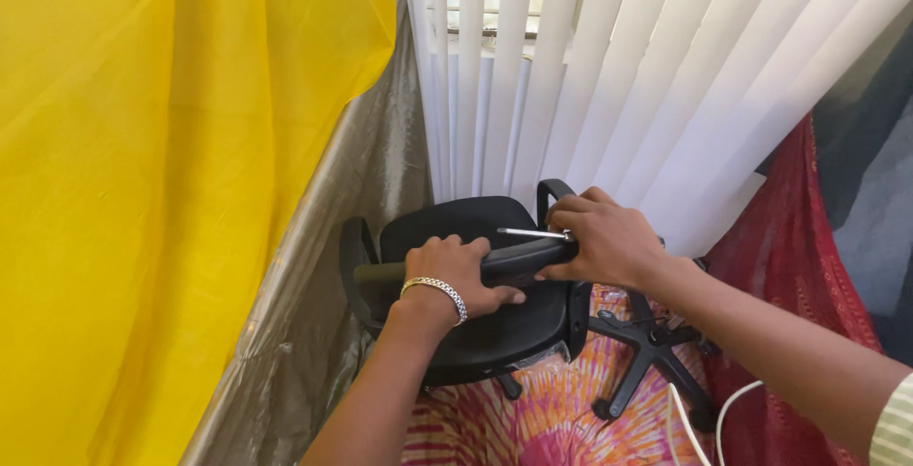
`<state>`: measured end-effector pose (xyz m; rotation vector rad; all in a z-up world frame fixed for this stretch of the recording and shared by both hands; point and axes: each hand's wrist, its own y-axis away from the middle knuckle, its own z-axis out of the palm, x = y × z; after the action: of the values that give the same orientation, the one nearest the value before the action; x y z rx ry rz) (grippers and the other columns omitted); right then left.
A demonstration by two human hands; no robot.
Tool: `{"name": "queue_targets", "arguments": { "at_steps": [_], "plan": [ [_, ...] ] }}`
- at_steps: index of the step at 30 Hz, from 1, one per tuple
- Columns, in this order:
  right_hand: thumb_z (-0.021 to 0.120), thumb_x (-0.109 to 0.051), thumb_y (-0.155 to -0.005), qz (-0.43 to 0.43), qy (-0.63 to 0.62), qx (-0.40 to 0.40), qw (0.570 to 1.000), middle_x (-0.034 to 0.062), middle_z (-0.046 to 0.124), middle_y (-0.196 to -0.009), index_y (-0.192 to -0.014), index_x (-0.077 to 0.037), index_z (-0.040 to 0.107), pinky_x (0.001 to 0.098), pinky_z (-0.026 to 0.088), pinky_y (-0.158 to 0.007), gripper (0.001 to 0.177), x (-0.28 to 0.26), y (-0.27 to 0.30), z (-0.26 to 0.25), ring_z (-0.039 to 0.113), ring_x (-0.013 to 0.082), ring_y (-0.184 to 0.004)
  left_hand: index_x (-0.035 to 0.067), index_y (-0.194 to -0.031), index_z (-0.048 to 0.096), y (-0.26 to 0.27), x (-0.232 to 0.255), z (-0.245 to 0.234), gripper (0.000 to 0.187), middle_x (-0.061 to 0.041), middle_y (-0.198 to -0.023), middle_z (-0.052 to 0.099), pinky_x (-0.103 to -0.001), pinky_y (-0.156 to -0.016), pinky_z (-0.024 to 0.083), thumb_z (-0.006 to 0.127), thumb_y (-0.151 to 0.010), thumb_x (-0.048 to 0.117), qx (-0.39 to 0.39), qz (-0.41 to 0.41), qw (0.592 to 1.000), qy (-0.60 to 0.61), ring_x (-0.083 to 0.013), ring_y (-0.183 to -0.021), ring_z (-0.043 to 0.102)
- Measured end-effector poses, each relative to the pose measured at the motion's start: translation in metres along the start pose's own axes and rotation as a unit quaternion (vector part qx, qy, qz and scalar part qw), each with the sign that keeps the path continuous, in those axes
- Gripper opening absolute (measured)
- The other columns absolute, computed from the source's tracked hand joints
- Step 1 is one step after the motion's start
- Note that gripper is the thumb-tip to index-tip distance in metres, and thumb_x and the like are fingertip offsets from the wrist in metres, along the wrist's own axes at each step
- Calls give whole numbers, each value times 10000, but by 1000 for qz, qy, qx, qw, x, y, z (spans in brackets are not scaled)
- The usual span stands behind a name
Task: The person assembles a black office chair by attaching the armrests to the seat using a screwdriver. They repeatedly tighten screws on both sides of the chair while sitting on the floor.
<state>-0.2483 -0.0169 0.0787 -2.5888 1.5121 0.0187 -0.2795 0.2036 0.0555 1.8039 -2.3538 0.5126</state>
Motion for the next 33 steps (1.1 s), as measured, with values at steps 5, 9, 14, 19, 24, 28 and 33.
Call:
{"name": "queue_targets", "arguments": {
  "at_steps": [5, 9, 14, 19, 24, 28, 33],
  "plan": [
    [760, -663, -709, 93, 26, -107, 990, 81, 755, -884, -1139, -219, 693, 472, 555, -776, 622, -31, 9, 0, 727, 303, -904, 80, -818, 758, 20, -6, -5, 661, -157, -803, 723, -467, -787, 546, 771, -668, 724, -54, -61, 996, -25, -346, -853, 711],
    [760, -662, -669, 75, -10, -65, 995, 84, 751, -831, -1065, -193, 705, 489, 554, -721, 616, -35, 27, -3, 731, 318, -846, 87, -759, 758, 37, 4, -1, 637, -151, -745, 725, -455, -739, 551, 783, -645, 713, -17, -63, 998, -8, -329, -790, 718],
    [741, -751, -659, 48, -11, -45, 998, 92, 738, -842, -990, -181, 735, 498, 546, -713, 659, -27, 38, -3, 721, 325, -854, 110, -730, 762, 46, 18, 2, 619, -138, -726, 729, -451, -682, 558, 782, -627, 720, -2, -91, 996, -27, -322, -747, 723],
    [708, -769, -657, 17, -8, -46, 999, 92, 741, -810, -993, -204, 765, 503, 551, -680, 660, -20, 29, -2, 721, 337, -846, 127, -768, 774, 41, 20, 2, 647, -137, -752, 730, -444, -683, 568, 770, -628, 759, -13, -112, 991, -72, -323, -760, 730],
    [698, -815, -644, 21, -3, -50, 999, 99, 736, -776, -1001, -213, 774, 497, 551, -695, 704, -5, 35, -2, 723, 343, -827, 134, -853, 792, 37, 24, 7, 688, -136, -855, 751, -466, -788, 556, 711, -664, 790, -31, -94, 994, -53, -333, -875, 728],
    [697, -802, -641, 14, -12, -42, 999, 102, 741, -773, -992, -219, 780, 495, 559, -701, 686, -1, 30, -4, 728, 336, -831, 142, -1067, 768, 39, 9, -10, 908, -160, -1081, 733, -532, -1008, 458, 582, -656, 929, -97, -126, 985, -73, -349, -1125, 658],
    [724, -771, -662, 5, -24, -25, 999, 115, 729, -836, -964, -165, 759, 498, 549, -737, 677, 5, 32, 5, 709, 345, -890, 143, -1296, 676, 56, 0, -22, 1114, -99, -1339, 643, -747, -1157, 121, 535, -580, 986, -116, -210, 968, -72, -360, -1372, 449]
  ]
}}
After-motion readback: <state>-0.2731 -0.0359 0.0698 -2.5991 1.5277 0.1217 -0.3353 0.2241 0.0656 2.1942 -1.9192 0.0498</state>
